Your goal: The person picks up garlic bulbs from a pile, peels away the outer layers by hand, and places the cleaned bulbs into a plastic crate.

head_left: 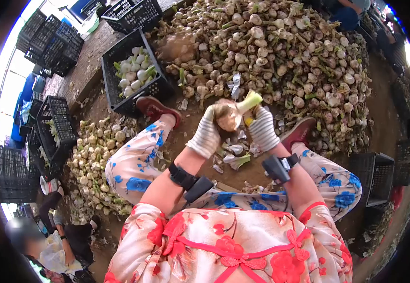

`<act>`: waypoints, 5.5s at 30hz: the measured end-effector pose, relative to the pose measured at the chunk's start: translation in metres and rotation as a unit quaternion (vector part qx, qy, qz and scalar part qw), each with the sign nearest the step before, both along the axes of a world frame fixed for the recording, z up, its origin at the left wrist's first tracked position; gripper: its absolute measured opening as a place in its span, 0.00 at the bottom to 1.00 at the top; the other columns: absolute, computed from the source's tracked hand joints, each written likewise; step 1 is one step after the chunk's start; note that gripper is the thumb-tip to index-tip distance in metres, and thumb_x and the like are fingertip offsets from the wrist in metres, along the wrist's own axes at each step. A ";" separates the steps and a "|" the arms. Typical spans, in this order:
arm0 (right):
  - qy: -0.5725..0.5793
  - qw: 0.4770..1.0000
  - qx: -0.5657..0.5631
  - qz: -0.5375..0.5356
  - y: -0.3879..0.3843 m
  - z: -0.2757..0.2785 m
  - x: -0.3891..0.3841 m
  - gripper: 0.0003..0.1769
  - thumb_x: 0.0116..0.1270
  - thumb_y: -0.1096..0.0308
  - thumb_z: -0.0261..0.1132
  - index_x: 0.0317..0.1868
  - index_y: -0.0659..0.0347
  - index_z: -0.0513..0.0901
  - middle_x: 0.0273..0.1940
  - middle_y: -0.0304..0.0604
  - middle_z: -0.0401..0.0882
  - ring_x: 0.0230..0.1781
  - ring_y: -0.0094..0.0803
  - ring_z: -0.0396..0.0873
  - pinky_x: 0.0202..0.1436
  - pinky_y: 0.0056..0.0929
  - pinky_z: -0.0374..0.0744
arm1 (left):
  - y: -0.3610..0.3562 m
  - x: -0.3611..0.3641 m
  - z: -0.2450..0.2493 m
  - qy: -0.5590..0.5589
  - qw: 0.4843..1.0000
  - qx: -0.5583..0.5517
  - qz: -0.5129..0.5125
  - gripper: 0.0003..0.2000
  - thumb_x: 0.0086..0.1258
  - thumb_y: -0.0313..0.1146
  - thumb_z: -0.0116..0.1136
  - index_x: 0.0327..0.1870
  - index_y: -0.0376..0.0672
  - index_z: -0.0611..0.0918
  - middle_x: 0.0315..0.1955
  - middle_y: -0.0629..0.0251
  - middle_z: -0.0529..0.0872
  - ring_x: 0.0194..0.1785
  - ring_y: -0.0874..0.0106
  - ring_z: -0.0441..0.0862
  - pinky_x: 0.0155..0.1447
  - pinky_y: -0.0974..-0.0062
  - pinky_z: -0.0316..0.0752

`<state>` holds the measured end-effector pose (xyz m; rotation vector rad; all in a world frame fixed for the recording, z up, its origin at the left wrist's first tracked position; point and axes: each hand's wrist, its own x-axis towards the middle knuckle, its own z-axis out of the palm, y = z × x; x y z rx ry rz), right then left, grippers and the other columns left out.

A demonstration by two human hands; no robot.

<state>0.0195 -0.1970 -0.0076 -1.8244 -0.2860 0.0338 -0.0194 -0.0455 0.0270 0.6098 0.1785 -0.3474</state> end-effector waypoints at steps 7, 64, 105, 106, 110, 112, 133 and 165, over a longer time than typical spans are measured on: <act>0.221 0.934 0.278 0.032 -0.003 -0.004 -0.002 0.14 0.64 0.68 0.58 0.49 0.63 0.74 0.36 0.31 0.76 0.32 0.13 0.69 0.32 0.13 0.70 | 0.011 0.012 -0.009 -0.002 0.997 0.064 0.030 0.26 0.59 0.45 0.58 0.55 0.43 0.68 0.46 0.58 0.76 0.40 0.66 0.79 0.41 0.71 0.80; 0.111 0.958 -0.131 0.230 -0.035 0.045 -0.001 0.12 0.59 0.66 0.63 0.38 0.68 0.77 0.24 0.36 0.76 0.25 0.18 0.68 0.26 0.21 0.71 | 0.020 -0.004 -0.039 -0.065 0.974 0.144 -0.165 0.33 0.43 0.36 0.63 0.55 0.36 0.69 0.45 0.60 0.77 0.48 0.69 0.76 0.55 0.73 0.70; 0.096 0.941 -0.288 0.149 -0.089 -0.088 0.056 0.14 0.53 0.60 0.61 0.38 0.58 0.81 0.32 0.53 0.79 0.31 0.42 0.79 0.36 0.33 0.76 | 0.152 0.058 -0.016 0.088 0.896 0.045 0.432 0.18 0.65 0.47 0.49 0.42 0.39 0.76 0.34 0.58 0.80 0.35 0.63 0.79 0.45 0.62 0.77; 0.160 0.910 -0.369 0.101 -0.107 -0.078 0.069 0.17 0.54 0.55 0.57 0.36 0.58 0.82 0.33 0.55 0.78 0.34 0.46 0.78 0.39 0.36 0.76 | 0.184 0.066 -0.027 0.075 0.868 0.052 0.489 0.17 0.65 0.46 0.49 0.41 0.40 0.77 0.33 0.59 0.80 0.34 0.63 0.79 0.43 0.62 0.77; 0.160 0.812 -0.548 -0.122 -0.174 -0.116 0.124 0.23 0.56 0.50 0.53 0.39 0.60 0.80 0.44 0.56 0.76 0.44 0.48 0.75 0.47 0.39 0.74 | 0.145 0.070 -0.034 0.109 0.893 0.067 0.431 0.08 0.63 0.37 0.54 0.27 0.46 0.74 0.23 0.68 0.76 0.27 0.74 0.72 0.35 0.73 0.73; 0.195 0.806 -0.545 -0.119 -0.206 -0.147 0.144 0.25 0.55 0.56 0.53 0.53 0.56 0.70 0.56 0.52 0.67 0.53 0.48 0.69 0.52 0.42 0.71 | 0.124 0.075 -0.067 0.107 0.928 0.014 0.356 0.07 0.61 0.31 0.53 0.23 0.48 0.71 0.22 0.70 0.72 0.25 0.75 0.68 0.29 0.76 0.66; 0.511 0.798 0.319 0.027 -0.061 -0.042 0.108 0.22 0.63 0.48 0.54 0.46 0.56 0.77 0.42 0.39 0.79 0.41 0.26 0.76 0.45 0.28 0.75 | -0.039 0.071 -0.082 -0.001 0.971 0.237 0.012 0.34 0.55 0.23 0.61 0.64 0.45 0.60 0.51 0.65 0.72 0.51 0.73 0.72 0.51 0.74 0.72; 0.164 0.961 0.193 0.108 -0.029 0.013 -0.012 0.15 0.64 0.66 0.59 0.47 0.68 0.75 0.35 0.33 0.76 0.33 0.15 0.70 0.36 0.16 0.72 | -0.014 0.008 -0.020 0.057 0.945 -0.235 -0.222 0.25 0.61 0.60 0.43 0.28 0.43 0.76 0.17 0.62 0.76 0.18 0.72 0.69 0.20 0.79 0.63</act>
